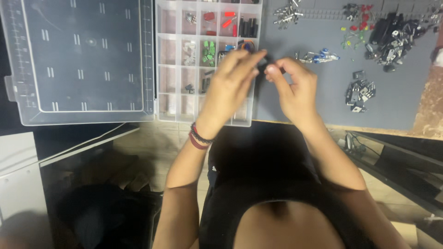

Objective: The person assembles small electronic components by hand on a gray work mat. They pick up resistors, capacitors, and other parts from a compartmentalized organizer and connect them together, occasionally placing assembled pieces back on the mat.

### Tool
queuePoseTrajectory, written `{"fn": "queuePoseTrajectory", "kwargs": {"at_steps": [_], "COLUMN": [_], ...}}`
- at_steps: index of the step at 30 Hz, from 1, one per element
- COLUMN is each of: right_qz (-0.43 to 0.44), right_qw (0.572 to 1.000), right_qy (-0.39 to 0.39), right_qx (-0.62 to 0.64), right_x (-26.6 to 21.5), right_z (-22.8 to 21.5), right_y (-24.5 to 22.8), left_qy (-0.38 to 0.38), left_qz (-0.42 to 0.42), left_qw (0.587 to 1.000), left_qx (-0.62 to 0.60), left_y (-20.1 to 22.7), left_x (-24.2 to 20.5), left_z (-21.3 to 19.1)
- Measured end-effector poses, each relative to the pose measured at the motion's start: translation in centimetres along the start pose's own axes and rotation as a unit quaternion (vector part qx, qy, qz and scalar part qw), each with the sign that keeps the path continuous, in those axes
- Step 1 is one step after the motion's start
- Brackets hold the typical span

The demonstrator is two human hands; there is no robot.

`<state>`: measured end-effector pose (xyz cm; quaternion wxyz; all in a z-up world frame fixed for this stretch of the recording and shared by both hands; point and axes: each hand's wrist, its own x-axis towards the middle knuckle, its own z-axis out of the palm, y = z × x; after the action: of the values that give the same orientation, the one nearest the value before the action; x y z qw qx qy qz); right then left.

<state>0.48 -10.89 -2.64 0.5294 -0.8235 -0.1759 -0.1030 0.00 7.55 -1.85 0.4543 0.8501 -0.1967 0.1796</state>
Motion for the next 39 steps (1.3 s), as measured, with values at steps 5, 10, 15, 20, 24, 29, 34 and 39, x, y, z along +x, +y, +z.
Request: {"fn": "queuePoseTrajectory", "kwargs": {"at_steps": [5,10,15,20,24,29,34,39], "right_qz": [0.090,0.158,0.176,0.198,0.191,0.229,0.240,0.207], "right_qw": [0.996,0.985,0.981,0.976,0.979,0.971,0.967,0.977], "right_qy": [-0.021,-0.026,-0.022,-0.011,0.012,0.037,0.066,0.046], "right_qx": [0.016,0.068,0.082,0.085,0.069,0.053,0.054,0.007], "right_x": [0.0,-0.7,-1.3,-1.6,-2.3,-3.0,-3.9,-3.8], "right_z": [-2.0,-3.6,-4.3,-5.4,-6.5,-8.7,-10.8,-12.2], "right_y": [-1.4,-1.0,0.1,0.7,2.4,3.3,4.8,5.5], "left_qy": [0.016,0.097,0.032,-0.054,-0.044,-0.067,-0.093,-0.115], "left_qz": [-0.049,-0.032,-0.115,-0.073,-0.037,-0.007,0.003,-0.047], "left_qw": [0.998,0.994,0.984,0.977,0.932,0.911,0.903,0.918], "left_qx": [0.044,0.048,0.135,0.194,0.358,0.408,0.419,0.376], "left_y": [-5.4,-9.1,-12.5,-14.9,-17.2,-16.5,-16.8,-14.0], "left_x": [1.7,4.0,4.4,5.0,5.5,5.5,5.0,5.3], "left_z": [-4.3,-7.6,-7.6,-7.5,-6.4,-6.2,-6.0,-6.2]}}
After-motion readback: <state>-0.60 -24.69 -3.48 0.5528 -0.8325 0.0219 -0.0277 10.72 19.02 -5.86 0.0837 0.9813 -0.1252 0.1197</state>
